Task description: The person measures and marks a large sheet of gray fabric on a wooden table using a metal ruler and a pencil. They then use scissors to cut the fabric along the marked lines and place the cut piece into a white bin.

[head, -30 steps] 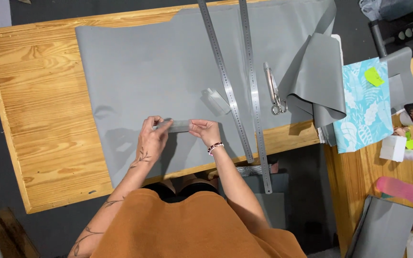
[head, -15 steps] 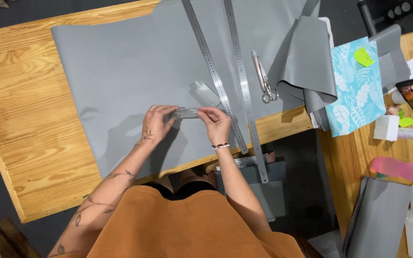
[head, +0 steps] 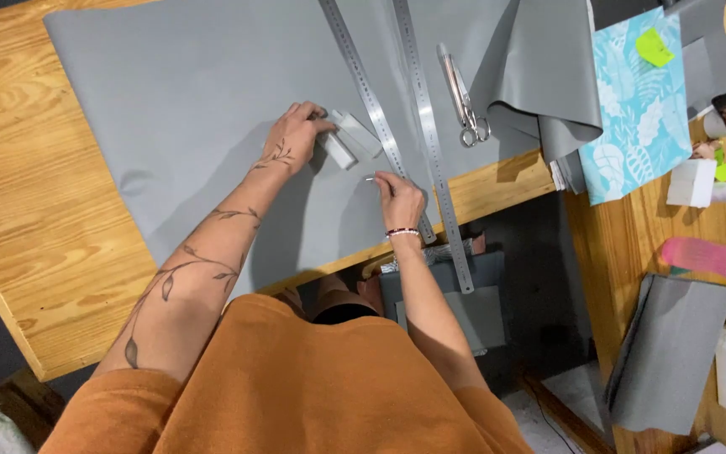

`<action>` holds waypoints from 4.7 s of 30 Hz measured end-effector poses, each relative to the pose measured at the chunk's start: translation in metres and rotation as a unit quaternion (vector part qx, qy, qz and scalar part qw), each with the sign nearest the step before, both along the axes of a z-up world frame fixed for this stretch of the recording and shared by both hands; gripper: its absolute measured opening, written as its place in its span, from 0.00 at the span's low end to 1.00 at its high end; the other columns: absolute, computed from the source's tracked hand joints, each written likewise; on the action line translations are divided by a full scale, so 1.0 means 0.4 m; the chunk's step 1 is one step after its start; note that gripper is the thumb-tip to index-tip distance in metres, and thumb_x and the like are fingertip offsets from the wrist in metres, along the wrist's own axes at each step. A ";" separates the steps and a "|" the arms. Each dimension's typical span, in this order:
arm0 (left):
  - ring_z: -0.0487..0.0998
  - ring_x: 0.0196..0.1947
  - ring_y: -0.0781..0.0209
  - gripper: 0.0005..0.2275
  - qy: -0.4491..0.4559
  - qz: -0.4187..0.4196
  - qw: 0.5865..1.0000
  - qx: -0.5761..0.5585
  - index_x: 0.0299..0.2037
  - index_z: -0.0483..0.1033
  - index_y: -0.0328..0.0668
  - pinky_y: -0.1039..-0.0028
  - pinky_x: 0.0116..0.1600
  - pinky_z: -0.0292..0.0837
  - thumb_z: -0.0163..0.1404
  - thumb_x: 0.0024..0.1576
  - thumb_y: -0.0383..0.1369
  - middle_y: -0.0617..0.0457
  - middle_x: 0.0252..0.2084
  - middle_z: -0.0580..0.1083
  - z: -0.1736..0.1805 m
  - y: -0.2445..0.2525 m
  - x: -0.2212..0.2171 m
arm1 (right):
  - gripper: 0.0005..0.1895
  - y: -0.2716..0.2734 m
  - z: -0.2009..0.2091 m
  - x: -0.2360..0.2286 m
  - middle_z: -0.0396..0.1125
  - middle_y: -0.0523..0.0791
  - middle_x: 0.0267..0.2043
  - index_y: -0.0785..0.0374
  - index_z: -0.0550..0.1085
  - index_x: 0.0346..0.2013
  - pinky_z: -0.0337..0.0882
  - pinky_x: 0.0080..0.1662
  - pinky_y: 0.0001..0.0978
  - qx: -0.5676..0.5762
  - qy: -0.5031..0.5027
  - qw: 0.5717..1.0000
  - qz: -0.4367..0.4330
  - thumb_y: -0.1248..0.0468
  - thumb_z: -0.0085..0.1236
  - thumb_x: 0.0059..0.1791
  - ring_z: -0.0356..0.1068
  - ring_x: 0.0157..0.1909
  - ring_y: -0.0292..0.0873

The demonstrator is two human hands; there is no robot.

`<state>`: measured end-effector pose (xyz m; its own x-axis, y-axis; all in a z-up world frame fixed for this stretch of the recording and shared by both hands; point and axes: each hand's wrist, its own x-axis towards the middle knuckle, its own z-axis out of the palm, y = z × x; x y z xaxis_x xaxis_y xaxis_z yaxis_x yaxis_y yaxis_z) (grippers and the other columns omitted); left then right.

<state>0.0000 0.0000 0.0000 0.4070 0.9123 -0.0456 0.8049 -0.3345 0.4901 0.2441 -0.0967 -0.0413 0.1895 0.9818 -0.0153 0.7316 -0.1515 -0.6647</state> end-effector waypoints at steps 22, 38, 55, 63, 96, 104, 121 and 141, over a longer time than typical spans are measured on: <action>0.66 0.59 0.52 0.09 -0.024 0.109 0.994 0.019 0.45 0.78 0.53 0.60 0.55 0.67 0.58 0.56 0.38 0.54 0.53 0.67 -0.026 -0.557 -0.087 | 0.17 0.008 0.048 0.003 0.67 0.52 0.47 0.59 0.65 0.54 0.70 0.57 0.47 -0.107 -0.048 0.992 0.054 0.75 0.45 0.52 0.70 0.54 0.55; 0.73 0.51 0.52 0.05 -0.053 0.000 0.999 -0.004 0.39 0.79 0.45 0.63 0.49 0.73 0.54 0.57 0.34 0.51 0.47 0.71 -0.031 -0.619 -0.067 | 0.05 -0.196 0.040 -0.087 0.71 0.40 0.37 0.47 0.78 0.42 0.75 0.49 0.35 -0.107 -0.006 0.941 0.320 0.60 0.56 0.54 0.75 0.44 0.44; 0.72 0.49 0.59 0.02 -0.016 0.014 0.991 0.135 0.34 0.78 0.50 0.70 0.48 0.68 0.53 0.57 0.33 0.56 0.45 0.71 -0.118 -0.647 -0.044 | 0.04 -0.228 0.024 -0.089 0.69 0.47 0.34 0.52 0.75 0.38 0.75 0.45 0.43 -0.140 -0.078 0.890 0.428 0.61 0.54 0.51 0.74 0.40 0.54; 0.72 0.50 0.59 0.04 0.012 0.003 0.988 0.156 0.37 0.78 0.50 0.72 0.48 0.68 0.50 0.58 0.32 0.56 0.46 0.72 -0.130 -0.655 -0.039 | 0.02 -0.222 -0.009 -0.075 0.65 0.45 0.34 0.51 0.72 0.36 0.75 0.44 0.42 -0.122 -0.080 0.877 0.458 0.59 0.55 0.50 0.74 0.40 0.54; 0.69 0.62 0.46 0.23 0.099 0.027 0.989 0.109 0.60 0.70 0.38 0.61 0.65 0.68 0.49 0.53 0.35 0.44 0.61 0.70 -0.060 -0.748 -0.001 | 0.03 -0.151 0.003 -0.075 0.73 0.41 0.36 0.49 0.77 0.38 0.76 0.47 0.39 -0.237 -0.109 0.822 0.507 0.60 0.57 0.50 0.76 0.43 0.46; 0.67 0.66 0.46 0.28 0.013 0.045 0.996 0.078 0.63 0.69 0.39 0.61 0.68 0.62 0.50 0.50 0.39 0.45 0.64 0.69 -0.054 -0.753 -0.012 | 0.11 -0.192 -0.106 -0.047 0.67 0.38 0.37 0.47 0.71 0.39 0.65 0.54 0.40 -0.135 -0.215 0.820 0.512 0.47 0.48 0.54 0.69 0.49 0.44; 0.65 0.67 0.41 0.30 0.048 0.031 0.995 0.080 0.63 0.68 0.45 0.56 0.70 0.59 0.49 0.47 0.40 0.41 0.66 0.65 -0.035 -0.759 0.007 | 0.06 -0.222 -0.025 -0.069 0.70 0.35 0.31 0.46 0.74 0.35 0.60 0.55 0.33 -0.090 -0.050 0.892 0.440 0.52 0.62 0.49 0.70 0.44 0.39; 0.75 0.43 0.57 0.10 0.057 0.055 0.983 0.168 0.46 0.77 0.53 0.67 0.53 0.68 0.46 0.56 0.35 0.55 0.35 0.72 -0.067 -0.632 0.029 | 0.16 -0.098 -0.001 0.019 0.73 0.42 0.31 0.56 0.72 0.38 0.74 0.41 0.35 -0.123 0.014 0.990 0.074 0.55 0.71 0.45 0.75 0.35 0.40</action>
